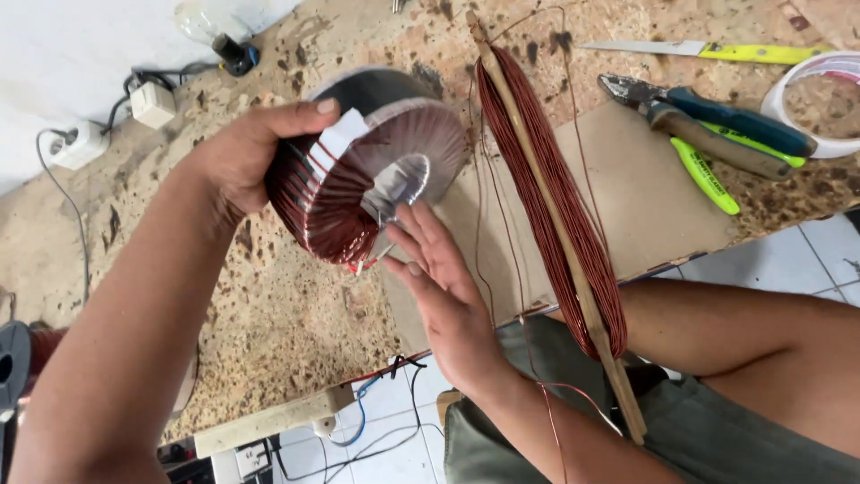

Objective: The person strips the insulation from the ends of a copper wire using pliers and a knife, then twists the ends together. They then insert the twisted wire into a toroidal coil on the table.

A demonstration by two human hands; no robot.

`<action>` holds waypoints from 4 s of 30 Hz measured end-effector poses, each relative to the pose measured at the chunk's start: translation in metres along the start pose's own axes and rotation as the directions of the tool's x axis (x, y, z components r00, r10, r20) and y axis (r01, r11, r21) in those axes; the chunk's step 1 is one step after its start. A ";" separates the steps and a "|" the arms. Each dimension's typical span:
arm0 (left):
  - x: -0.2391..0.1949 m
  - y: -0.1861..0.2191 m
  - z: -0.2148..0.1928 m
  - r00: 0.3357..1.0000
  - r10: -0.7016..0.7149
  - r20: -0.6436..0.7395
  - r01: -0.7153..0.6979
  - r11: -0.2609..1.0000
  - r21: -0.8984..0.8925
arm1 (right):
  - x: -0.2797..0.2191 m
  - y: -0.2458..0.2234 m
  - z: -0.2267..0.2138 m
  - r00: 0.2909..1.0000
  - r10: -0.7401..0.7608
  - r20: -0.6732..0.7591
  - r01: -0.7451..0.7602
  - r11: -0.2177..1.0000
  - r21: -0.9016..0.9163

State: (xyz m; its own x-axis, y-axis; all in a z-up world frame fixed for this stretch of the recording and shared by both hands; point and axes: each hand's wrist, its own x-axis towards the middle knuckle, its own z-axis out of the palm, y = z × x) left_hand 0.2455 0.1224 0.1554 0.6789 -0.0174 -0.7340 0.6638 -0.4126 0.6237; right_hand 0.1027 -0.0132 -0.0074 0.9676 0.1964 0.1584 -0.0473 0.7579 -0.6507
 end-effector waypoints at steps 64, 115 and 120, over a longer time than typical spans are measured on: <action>-0.015 -0.036 0.008 0.843 0.312 -0.439 -0.354 0.935 -0.015 | 0.056 0.046 -0.010 0.965 -0.107 -0.239 -0.108 0.669 -0.736; 0.026 -0.160 0.022 0.157 0.984 -0.085 -0.932 0.176 0.318 | 0.022 0.023 -0.050 0.992 -0.124 -0.017 0.080 0.737 -0.671; 0.024 -0.160 0.023 0.163 0.983 0.084 -0.910 0.117 0.397 | -0.012 0.028 -0.059 0.998 -0.011 -0.055 -0.029 0.751 -0.660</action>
State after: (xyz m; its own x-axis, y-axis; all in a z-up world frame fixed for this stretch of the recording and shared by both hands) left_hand 0.1484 0.1672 0.0320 0.7371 -0.4851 0.4706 -0.6646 -0.3939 0.6350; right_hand 0.1044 -0.0312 -0.0716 0.9803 0.1537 0.1240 0.1004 0.1525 -0.9832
